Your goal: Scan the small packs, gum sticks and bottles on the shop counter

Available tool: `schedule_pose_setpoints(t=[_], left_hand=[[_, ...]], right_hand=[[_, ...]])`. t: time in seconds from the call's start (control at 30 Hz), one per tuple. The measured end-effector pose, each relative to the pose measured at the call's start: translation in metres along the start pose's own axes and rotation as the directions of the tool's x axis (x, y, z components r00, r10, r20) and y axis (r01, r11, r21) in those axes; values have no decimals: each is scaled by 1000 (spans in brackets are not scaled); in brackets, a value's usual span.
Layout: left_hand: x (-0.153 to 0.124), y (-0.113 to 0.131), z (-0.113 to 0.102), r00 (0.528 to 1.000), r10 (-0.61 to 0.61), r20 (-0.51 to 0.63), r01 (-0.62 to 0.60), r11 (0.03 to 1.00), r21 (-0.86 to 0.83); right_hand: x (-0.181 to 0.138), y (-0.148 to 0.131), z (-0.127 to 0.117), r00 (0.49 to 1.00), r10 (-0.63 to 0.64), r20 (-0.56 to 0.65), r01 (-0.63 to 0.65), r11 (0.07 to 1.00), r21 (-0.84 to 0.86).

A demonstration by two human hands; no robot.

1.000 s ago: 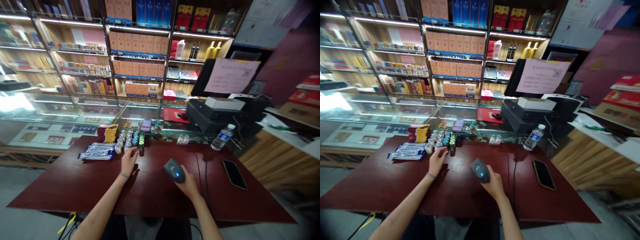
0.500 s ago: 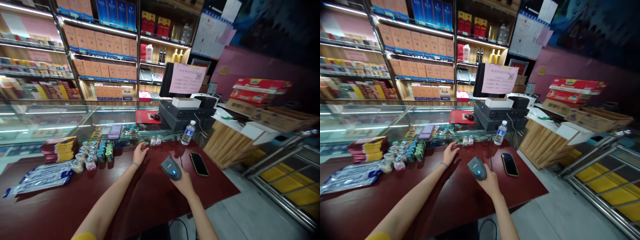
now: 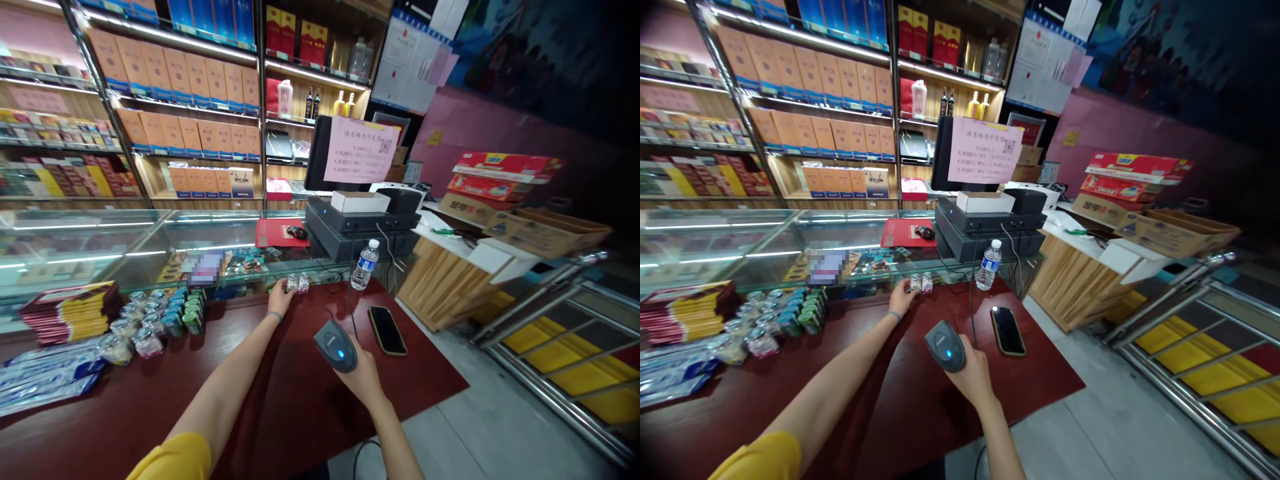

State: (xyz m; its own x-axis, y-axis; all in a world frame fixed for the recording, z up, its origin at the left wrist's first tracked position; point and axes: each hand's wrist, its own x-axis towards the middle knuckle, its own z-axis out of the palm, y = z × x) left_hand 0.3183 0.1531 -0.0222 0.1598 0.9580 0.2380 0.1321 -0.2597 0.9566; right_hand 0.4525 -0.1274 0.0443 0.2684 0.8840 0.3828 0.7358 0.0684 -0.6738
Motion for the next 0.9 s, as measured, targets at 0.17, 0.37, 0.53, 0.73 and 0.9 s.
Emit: schedule_pose_setpoints(t=[0.17,0.37,0.53,0.73,0.9], left_hand=[[-6,3,-3,1000,-13,-6,13,1000,-16],[-60,17,-53,999,23,43,-13,973,-229],[-110,32,-129,994,-63,85,84,956,-280],[-148,40,-221,957,-236,169,290,748,-597],[-172,35,-285,928,-336,159,334,564,-755]], right_hand=[[-2,0,3,1000,28,13,-28,1000,-7],[-4,-14,18,1000,2,-4,-2,1000,17],[-9,-42,37,998,-38,53,35,998,58],[-19,-82,66,986,-117,117,102,987,124],[-28,-115,96,944,-237,230,196,962,188]])
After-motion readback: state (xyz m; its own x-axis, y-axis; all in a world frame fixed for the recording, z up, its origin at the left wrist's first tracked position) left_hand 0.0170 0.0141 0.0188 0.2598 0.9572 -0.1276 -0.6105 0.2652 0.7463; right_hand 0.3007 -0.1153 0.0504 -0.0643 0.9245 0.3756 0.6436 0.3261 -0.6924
